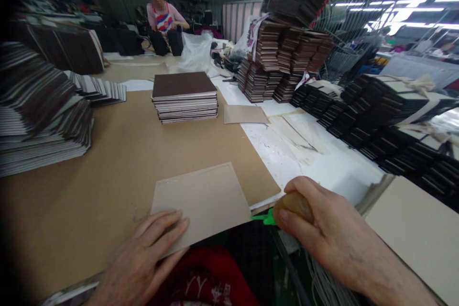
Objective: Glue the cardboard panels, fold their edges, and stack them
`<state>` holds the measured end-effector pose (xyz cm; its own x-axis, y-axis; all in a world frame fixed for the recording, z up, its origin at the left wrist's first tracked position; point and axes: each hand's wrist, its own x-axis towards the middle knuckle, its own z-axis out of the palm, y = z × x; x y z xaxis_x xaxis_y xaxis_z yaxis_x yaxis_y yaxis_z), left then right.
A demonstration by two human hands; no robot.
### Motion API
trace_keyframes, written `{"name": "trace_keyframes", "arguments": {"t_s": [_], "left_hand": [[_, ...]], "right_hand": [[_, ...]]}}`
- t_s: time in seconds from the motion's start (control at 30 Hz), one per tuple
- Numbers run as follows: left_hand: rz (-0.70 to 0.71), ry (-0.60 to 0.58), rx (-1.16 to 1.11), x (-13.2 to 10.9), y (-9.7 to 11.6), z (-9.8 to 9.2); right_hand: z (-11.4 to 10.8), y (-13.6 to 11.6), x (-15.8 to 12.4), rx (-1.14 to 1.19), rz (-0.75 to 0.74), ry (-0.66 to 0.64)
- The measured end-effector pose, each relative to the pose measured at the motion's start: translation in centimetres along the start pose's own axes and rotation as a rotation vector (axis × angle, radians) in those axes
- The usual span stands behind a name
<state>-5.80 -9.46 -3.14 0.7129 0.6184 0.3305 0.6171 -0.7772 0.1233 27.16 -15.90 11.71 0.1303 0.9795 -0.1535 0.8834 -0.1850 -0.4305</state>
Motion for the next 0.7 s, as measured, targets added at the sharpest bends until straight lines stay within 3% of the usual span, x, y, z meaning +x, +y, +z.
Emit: {"name": "trace_keyframes", "arguments": {"t_s": [0.27,0.7], "left_hand": [[0.022,0.015,0.005,0.1,-0.1,-0.2],[0.049,0.043,0.043,0.0,-0.2,-0.1]], "right_hand": [[0.1,-0.5,0.8,0.038,-0.007,0.030],[0.6,-1.3,7.1,-0.081,-0.107,0.141]]}}
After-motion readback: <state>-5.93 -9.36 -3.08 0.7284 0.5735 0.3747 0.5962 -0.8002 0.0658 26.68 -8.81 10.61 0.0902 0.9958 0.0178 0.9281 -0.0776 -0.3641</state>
